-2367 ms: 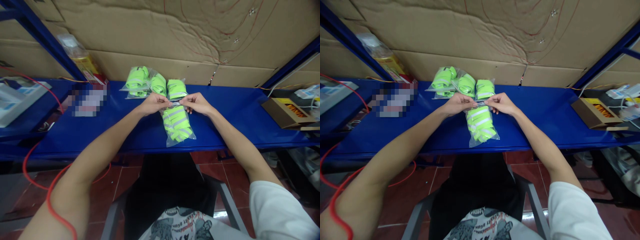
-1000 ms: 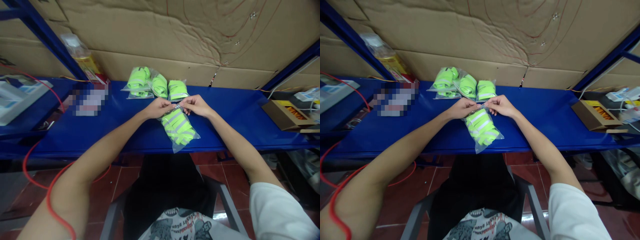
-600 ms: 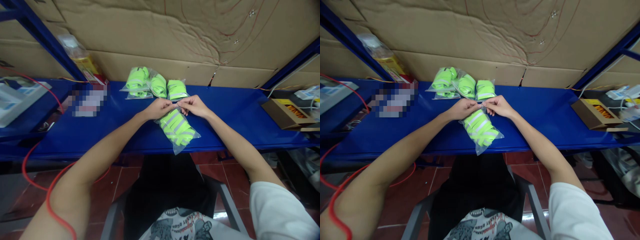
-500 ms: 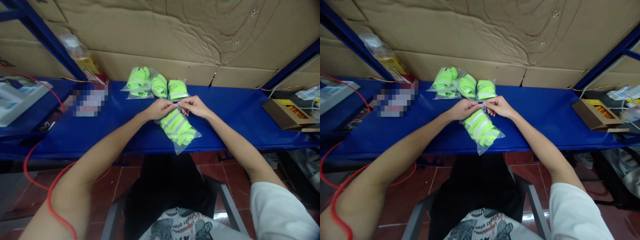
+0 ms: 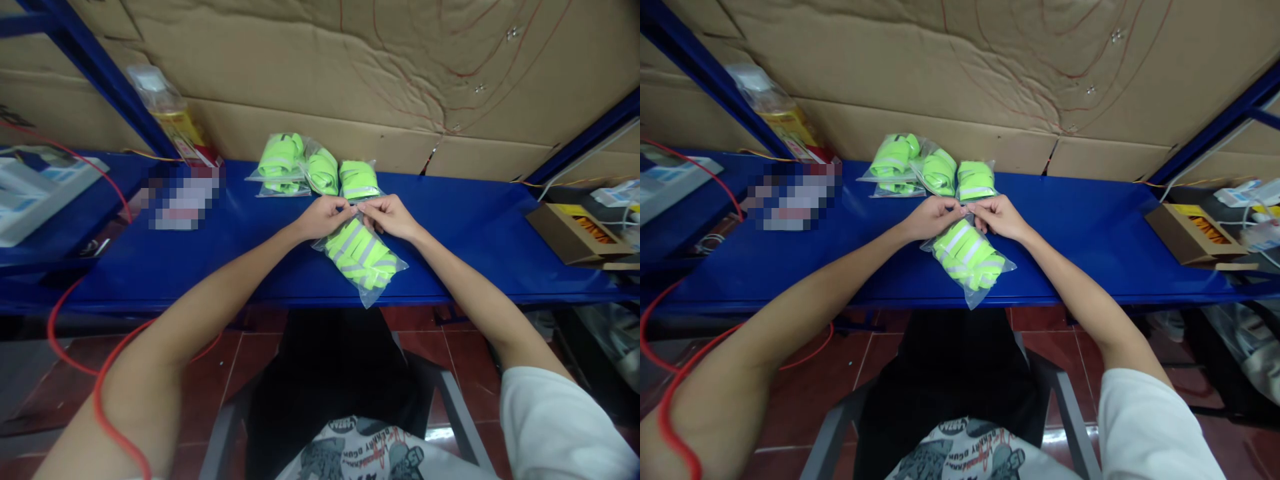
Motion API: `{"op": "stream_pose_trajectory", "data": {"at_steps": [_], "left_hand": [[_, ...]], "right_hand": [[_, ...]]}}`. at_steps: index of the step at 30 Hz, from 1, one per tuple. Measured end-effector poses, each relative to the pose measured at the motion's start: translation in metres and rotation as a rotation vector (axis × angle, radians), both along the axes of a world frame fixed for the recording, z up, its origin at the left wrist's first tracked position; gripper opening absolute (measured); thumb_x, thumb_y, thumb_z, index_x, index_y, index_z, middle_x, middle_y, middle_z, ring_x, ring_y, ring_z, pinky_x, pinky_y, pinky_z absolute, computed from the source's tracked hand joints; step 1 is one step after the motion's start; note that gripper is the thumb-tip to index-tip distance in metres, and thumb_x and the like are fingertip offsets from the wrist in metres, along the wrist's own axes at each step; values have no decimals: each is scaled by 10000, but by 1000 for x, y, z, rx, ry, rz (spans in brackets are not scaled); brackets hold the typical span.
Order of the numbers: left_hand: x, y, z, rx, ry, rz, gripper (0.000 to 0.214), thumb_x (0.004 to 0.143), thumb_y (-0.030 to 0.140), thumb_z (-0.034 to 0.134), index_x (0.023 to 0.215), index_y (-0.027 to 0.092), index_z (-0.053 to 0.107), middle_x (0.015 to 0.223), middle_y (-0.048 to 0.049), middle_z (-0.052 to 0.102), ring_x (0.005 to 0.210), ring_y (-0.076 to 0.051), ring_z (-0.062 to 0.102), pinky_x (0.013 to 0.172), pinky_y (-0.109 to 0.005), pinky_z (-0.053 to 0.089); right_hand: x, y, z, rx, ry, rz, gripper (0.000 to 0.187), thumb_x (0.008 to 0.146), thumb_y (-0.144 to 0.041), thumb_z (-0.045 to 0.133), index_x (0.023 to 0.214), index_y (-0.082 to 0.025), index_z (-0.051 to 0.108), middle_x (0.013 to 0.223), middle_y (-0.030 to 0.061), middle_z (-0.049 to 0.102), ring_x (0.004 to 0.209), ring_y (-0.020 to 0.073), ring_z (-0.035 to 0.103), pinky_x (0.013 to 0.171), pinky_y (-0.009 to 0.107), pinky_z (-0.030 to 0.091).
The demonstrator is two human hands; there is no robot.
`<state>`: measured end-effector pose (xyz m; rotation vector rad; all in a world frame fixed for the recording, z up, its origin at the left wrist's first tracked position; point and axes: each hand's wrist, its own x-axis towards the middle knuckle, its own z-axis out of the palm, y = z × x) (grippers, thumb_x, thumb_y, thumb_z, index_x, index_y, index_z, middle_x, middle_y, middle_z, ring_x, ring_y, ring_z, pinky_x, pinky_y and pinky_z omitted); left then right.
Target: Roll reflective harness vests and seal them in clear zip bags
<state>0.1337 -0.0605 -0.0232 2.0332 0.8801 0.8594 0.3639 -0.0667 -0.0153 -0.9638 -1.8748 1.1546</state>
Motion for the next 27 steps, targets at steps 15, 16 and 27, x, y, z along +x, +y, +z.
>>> {"op": "stream_pose_trajectory", "data": {"at_steps": [15,16,27], "left_hand": [[-5,16,-8,83,-176,176,330,992,467,626,798,200,613,665,17,506,603,-132,420,553,-265,312],[-5,16,-8,90,-170,177,330,995,474,619,816,197,634,685,7,528,627,-139,445,566,-266,329],[-4,12,-6,82,-134,162,371,1032,535,634,834,226,582,577,55,403,463,-111,327,449,-268,185]], "right_hand": [[14,-2,16,-139,-182,251,530,883,-688,838,1000,-172,813,796,4,688,661,114,544,583,261,411],[14,-2,16,-132,-184,257,527,899,-691,824,978,-171,802,775,-3,667,648,110,525,572,258,394],[10,-4,15,-134,-166,287,550,966,-699,765,885,-156,734,697,-32,581,610,91,439,548,251,339]]}}
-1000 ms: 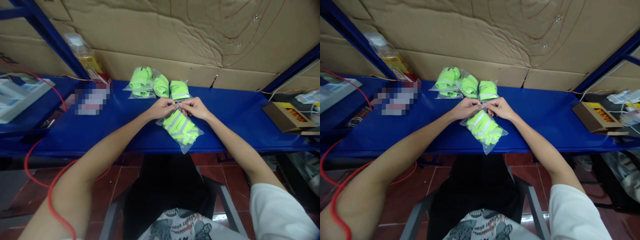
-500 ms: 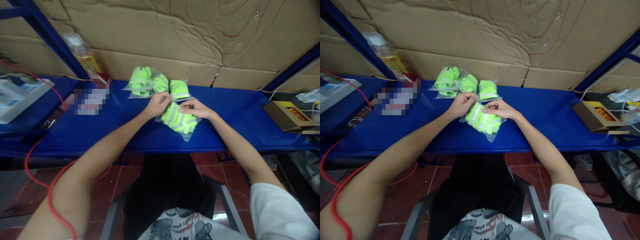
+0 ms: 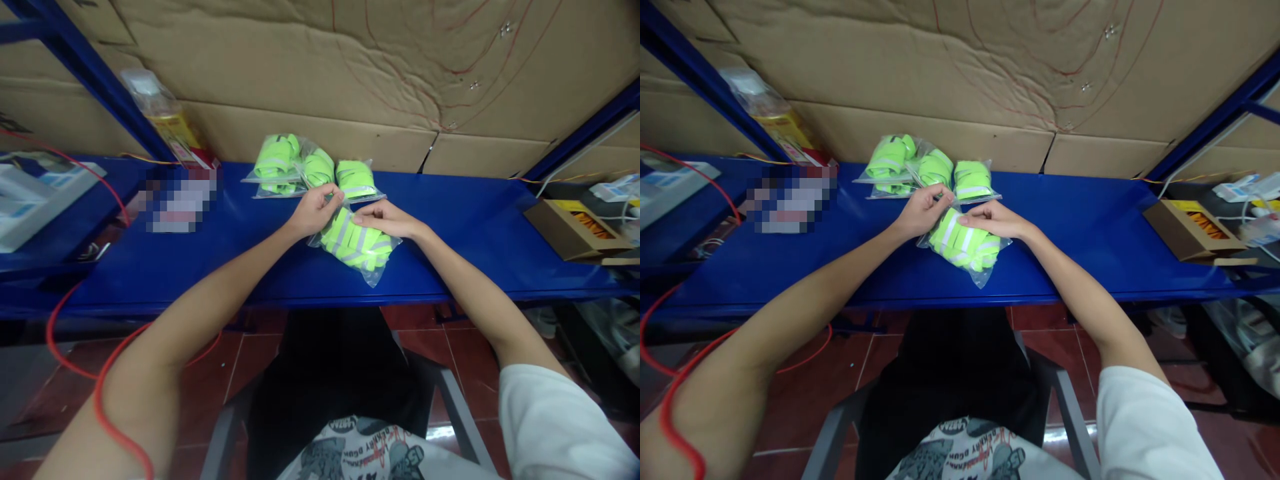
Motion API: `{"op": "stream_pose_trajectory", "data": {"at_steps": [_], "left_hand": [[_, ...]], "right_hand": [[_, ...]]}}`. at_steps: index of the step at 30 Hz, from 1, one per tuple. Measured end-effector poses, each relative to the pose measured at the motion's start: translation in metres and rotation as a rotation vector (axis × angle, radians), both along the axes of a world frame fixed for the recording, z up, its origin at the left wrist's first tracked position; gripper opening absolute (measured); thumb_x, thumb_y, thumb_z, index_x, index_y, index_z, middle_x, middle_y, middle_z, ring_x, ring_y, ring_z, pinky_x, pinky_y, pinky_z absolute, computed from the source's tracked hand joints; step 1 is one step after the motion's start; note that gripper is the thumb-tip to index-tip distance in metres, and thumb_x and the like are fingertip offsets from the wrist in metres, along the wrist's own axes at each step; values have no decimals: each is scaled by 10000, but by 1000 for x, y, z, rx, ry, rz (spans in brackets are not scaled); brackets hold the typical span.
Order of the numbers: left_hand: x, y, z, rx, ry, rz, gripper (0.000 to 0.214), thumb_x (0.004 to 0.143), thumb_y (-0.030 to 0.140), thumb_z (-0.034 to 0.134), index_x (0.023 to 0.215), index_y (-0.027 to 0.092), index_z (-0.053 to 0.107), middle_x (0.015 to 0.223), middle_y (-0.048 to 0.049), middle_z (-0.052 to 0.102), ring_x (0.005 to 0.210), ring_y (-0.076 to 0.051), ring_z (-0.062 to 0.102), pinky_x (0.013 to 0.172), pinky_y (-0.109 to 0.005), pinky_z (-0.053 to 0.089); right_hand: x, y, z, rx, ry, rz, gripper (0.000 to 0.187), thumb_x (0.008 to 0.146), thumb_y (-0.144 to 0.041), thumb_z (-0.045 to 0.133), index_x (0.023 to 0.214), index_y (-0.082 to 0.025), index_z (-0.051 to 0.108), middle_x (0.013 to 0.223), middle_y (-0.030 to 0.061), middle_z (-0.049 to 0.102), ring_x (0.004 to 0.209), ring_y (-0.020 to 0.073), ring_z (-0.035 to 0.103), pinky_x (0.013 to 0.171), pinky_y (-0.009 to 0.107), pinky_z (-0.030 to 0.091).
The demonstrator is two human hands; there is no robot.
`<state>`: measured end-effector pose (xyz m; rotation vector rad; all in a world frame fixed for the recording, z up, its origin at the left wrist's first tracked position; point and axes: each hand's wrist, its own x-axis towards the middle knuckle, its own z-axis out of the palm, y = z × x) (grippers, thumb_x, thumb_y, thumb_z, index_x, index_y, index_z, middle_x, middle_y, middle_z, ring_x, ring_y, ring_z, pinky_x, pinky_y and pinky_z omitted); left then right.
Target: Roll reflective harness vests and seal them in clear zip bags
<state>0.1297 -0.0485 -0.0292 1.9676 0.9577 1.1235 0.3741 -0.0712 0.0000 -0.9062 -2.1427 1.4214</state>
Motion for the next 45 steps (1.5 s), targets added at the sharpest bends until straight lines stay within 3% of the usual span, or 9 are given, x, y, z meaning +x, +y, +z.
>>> {"op": "stream_pose_trajectory", "data": {"at_steps": [8,14,18,22,28,32,37,41,45], "left_hand": [[2,3,-7,-21,-43,47,481,984,679,699,873,212,665,548,65,420,448,-99,306,439,-275,173],[-2,14,-8,-44,-206,149,653,1035,844,499,903,227,666,498,50,455,440,-124,425,464,-279,333],[-10,16,-4,-122,-246,173,617,1068,810,457,949,236,650,459,58,477,360,-120,391,400,-277,291],[-10,12,-1,-78,-207,141,476,1090,666,536,944,228,654,477,56,485,392,-121,433,421,-273,315],[-3,9,-5,-45,-110,124,290,1038,486,631,908,230,661,483,63,469,406,-124,420,450,-278,260],[-5,6,-5,86,7,177,235,1015,396,618,861,225,665,516,62,446,451,-121,363,512,-294,248],[-5,-1,-2,330,287,255,235,1014,373,601,901,216,734,597,22,578,570,-156,508,627,-317,334],[3,-6,-6,373,499,125,202,1002,357,604,947,224,746,702,-14,666,718,-202,611,638,-326,322],[8,-5,-12,412,585,107,211,1014,363,582,939,223,721,730,-25,657,759,-215,631,647,-331,325]], "right_hand": [[0,0,-2,2,3,-30,494,970,-653,786,879,-169,748,644,-41,561,587,96,445,519,269,310],[2,2,-1,-10,145,-291,514,793,-692,895,880,-196,791,821,39,769,723,170,679,625,292,538],[18,22,0,234,314,-656,763,826,-931,671,1061,-214,783,983,102,791,904,263,773,705,363,630],[43,40,5,454,252,-829,964,865,-1048,406,1412,-298,666,1159,139,780,944,308,814,651,383,634],[65,52,-5,669,143,-866,816,910,-872,607,1460,-269,622,1523,195,673,1294,396,741,924,536,679],[76,67,-25,582,-45,-734,557,886,-664,745,1183,-193,731,1571,225,658,1292,382,734,1064,553,640],[100,86,-37,572,-41,-820,180,877,-331,652,904,-172,733,1588,223,659,1402,357,691,1150,522,580],[114,90,-39,407,-9,-911,302,931,-424,555,776,-196,680,1474,193,742,1303,339,745,1091,522,607],[113,92,-36,273,54,-996,595,992,-695,397,1065,-212,737,1427,170,769,1116,313,805,979,509,651]]}}
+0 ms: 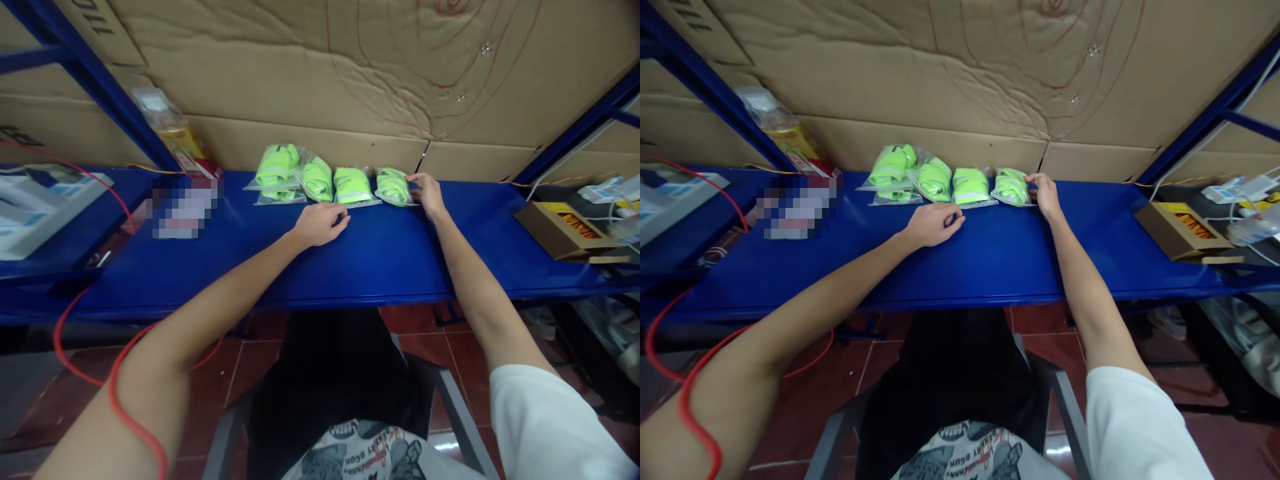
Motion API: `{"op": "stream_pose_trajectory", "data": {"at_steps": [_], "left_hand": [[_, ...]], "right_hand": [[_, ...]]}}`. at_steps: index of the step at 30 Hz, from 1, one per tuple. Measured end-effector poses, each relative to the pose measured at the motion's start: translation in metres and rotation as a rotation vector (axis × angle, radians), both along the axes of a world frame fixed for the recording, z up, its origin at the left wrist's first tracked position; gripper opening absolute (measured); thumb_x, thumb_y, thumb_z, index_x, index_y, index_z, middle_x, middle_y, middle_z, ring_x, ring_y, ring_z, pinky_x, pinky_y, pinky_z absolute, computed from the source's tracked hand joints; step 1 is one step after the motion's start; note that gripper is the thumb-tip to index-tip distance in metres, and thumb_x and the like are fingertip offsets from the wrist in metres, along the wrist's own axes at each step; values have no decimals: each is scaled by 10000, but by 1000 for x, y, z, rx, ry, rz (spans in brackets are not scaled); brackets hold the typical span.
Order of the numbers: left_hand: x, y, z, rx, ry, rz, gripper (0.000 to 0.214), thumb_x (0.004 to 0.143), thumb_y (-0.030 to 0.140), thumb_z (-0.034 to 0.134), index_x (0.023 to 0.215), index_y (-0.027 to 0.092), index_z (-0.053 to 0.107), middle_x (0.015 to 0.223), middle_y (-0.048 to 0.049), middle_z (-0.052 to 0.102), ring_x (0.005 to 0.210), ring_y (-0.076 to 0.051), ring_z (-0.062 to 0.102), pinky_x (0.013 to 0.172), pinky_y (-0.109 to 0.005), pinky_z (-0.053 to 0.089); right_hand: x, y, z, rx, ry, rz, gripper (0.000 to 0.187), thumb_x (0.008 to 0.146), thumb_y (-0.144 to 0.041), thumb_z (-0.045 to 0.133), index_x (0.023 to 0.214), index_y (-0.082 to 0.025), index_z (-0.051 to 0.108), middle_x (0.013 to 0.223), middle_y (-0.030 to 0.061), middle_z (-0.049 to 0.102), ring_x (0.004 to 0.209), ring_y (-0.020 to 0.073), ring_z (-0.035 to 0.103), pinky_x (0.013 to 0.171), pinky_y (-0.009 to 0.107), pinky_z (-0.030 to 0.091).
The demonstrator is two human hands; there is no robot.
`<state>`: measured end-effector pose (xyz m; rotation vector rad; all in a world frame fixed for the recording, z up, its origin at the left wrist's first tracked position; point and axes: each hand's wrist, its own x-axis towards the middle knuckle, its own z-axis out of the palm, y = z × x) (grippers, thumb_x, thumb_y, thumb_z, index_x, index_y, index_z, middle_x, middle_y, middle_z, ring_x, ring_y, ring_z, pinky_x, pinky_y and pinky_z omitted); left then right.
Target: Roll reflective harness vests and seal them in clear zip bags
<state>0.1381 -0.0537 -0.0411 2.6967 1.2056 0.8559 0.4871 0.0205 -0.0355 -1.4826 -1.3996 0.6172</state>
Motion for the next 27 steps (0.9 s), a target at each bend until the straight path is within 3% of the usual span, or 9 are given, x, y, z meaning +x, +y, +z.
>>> {"op": "stream_pose_trajectory", "data": {"at_steps": [2,5,8,13,15,17,21,24,27], "left_hand": [[1,4,-1,-15,28,7,206,1011,381,582,946,225,700,731,-20,658,713,-206,609,634,-329,310],[2,15,0,-13,108,-35,215,997,411,579,927,231,674,739,-23,672,648,-199,565,623,-328,285],[5,24,3,50,222,-98,257,982,439,562,866,234,664,695,-35,647,602,-207,525,627,-340,261],[7,25,6,95,250,-95,310,981,440,535,799,227,669,635,-40,621,568,-211,523,618,-348,245],[6,22,4,119,219,-71,348,1003,442,524,784,223,684,647,-50,648,577,-213,549,612,-344,255],[6,19,2,154,204,-47,372,1017,432,526,766,220,701,665,-63,679,589,-215,568,605,-342,268],[9,17,0,234,174,3,362,1028,363,552,760,204,738,743,-100,741,727,-248,655,635,-361,357],[11,17,1,283,192,37,334,1041,319,556,827,185,773,825,-134,766,911,-300,700,712,-395,450],[11,18,4,299,218,23,241,1025,284,599,908,168,775,932,-159,772,1048,-343,686,837,-438,508]], "right_hand": [[-5,1,4,34,-64,-27,714,986,-784,388,1194,-206,751,1428,164,772,1206,327,780,1067,522,616],[-17,5,11,78,-255,2,766,874,-823,658,1277,-182,782,1406,164,789,1336,343,725,1224,522,515],[-29,7,17,27,-410,36,798,776,-745,838,1319,-161,806,1400,186,795,1349,388,721,1237,565,503],[-39,-4,24,-1,-615,-18,794,892,-744,735,1450,-181,770,1461,205,759,1379,477,673,1199,679,486],[-44,-13,28,83,-747,-62,752,926,-720,694,1439,-175,771,1526,221,709,1412,526,612,1202,766,416],[-54,-23,32,223,-830,-81,691,976,-665,639,1452,-178,753,1650,226,596,1490,537,523,1223,779,367],[-90,-45,33,348,-909,124,577,1097,-545,475,1494,-202,714,1717,193,525,1558,451,487,1345,708,233],[-117,-55,23,378,-958,287,558,1094,-499,500,1519,-192,689,1764,200,474,1614,433,442,1382,708,142],[-130,-57,13,343,-966,399,553,1096,-422,481,1561,-179,654,1751,216,491,1623,426,443,1369,722,187]]}}
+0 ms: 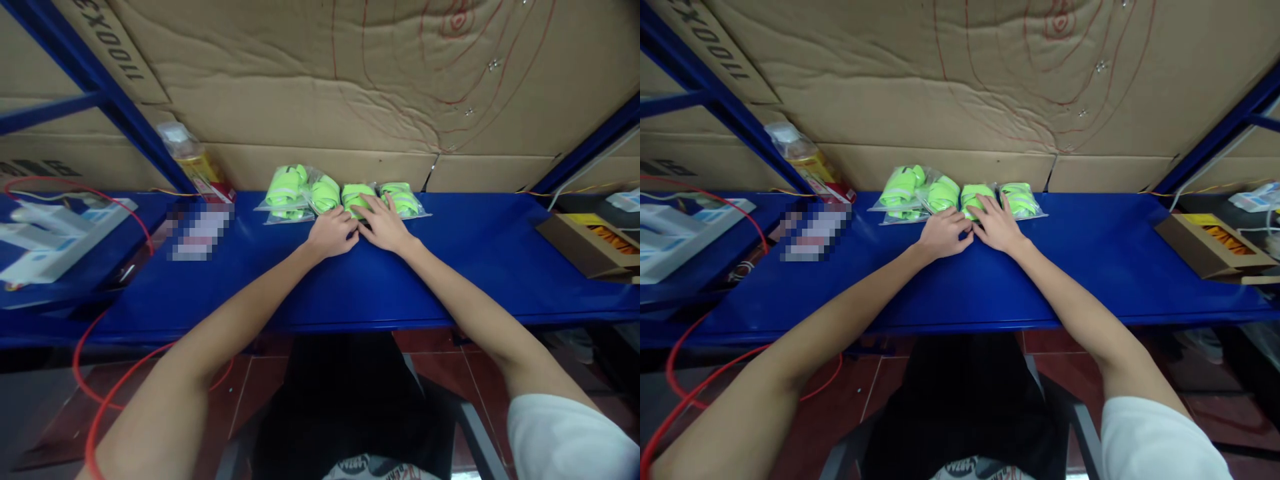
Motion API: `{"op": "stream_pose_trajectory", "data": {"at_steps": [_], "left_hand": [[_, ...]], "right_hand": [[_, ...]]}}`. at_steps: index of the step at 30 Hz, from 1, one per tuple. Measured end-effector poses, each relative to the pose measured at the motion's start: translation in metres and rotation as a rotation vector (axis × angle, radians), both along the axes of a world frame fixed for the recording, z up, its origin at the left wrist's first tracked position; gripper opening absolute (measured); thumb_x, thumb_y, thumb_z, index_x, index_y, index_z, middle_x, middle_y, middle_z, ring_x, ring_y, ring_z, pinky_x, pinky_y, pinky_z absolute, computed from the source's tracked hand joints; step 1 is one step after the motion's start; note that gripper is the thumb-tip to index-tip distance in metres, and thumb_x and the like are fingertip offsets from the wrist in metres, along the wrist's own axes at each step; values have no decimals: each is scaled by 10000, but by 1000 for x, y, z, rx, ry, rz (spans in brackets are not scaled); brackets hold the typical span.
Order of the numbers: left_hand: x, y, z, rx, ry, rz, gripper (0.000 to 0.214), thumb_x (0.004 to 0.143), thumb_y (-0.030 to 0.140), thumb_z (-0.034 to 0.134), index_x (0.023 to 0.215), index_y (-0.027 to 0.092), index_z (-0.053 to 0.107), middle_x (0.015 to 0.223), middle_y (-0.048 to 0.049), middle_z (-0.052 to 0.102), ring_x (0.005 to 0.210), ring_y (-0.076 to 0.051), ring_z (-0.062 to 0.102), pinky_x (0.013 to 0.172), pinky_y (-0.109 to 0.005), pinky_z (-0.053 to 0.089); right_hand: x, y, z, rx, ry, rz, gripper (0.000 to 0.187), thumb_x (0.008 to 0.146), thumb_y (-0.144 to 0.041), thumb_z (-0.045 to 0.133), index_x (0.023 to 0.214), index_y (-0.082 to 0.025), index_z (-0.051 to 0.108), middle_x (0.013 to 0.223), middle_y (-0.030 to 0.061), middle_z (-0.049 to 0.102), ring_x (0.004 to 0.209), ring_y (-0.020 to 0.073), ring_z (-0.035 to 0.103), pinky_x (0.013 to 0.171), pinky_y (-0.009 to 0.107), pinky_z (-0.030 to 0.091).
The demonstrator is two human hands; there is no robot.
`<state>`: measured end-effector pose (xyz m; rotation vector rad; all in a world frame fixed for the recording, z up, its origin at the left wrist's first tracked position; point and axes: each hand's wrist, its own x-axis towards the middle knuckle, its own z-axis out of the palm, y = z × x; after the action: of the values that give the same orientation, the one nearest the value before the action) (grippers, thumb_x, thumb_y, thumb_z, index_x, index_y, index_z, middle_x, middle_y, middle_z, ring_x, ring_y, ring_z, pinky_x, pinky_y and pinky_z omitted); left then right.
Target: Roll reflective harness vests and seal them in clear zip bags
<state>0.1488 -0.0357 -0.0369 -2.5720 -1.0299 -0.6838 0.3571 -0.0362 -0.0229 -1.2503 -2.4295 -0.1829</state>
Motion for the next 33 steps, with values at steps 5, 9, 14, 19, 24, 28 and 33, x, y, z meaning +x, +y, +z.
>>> {"op": "stream_pose_trajectory", "data": {"at_steps": [5,9,14,19,24,28,33], "left_hand": [[-8,7,3,9,-9,-3,206,1076,277,602,1132,137,743,1143,-189,755,1124,-353,675,977,-474,512],[-12,17,-3,-1,21,-59,254,1118,310,588,1178,137,763,1130,-163,751,1095,-313,711,995,-439,547],[-13,21,-7,17,15,-103,357,1167,288,466,1170,136,789,1056,-132,750,1040,-263,723,971,-393,581],[-11,17,-5,31,62,-53,387,1168,250,426,1165,85,777,1090,-169,751,1080,-286,715,999,-415,590],[-6,12,-4,5,107,-6,371,1151,211,432,1183,89,781,1112,-176,741,1095,-301,696,1011,-440,582],[-3,6,-2,7,121,30,335,1132,201,469,1176,89,782,1122,-173,735,1101,-303,692,993,-436,572],[-3,4,1,43,155,46,349,1141,218,469,1088,84,787,1071,-168,747,1093,-308,699,956,-428,580]], "right_hand": [[12,8,-2,-43,44,60,632,1027,-366,568,1619,-145,584,1739,222,501,1620,403,462,1359,638,313],[24,13,2,-25,21,26,767,877,-268,720,1619,-137,575,1750,238,468,1619,435,456,1360,644,302],[23,12,5,12,51,70,455,949,-323,747,1381,-181,752,1670,212,561,1527,426,539,1309,627,348],[19,10,10,28,1,150,241,1061,-330,645,1100,-217,855,1379,151,741,1292,374,633,1161,583,420],[17,11,9,65,-40,136,228,1063,-279,652,1076,-224,873,1297,150,727,1188,352,572,979,504,421],[13,9,10,72,-62,116,234,1077,-240,627,1036,-212,856,1113,133,724,1070,319,564,910,454,379],[12,5,16,4,-76,110,199,1062,-244,647,1051,-197,840,1051,121,733,1037,306,594,895,426,357]]}}
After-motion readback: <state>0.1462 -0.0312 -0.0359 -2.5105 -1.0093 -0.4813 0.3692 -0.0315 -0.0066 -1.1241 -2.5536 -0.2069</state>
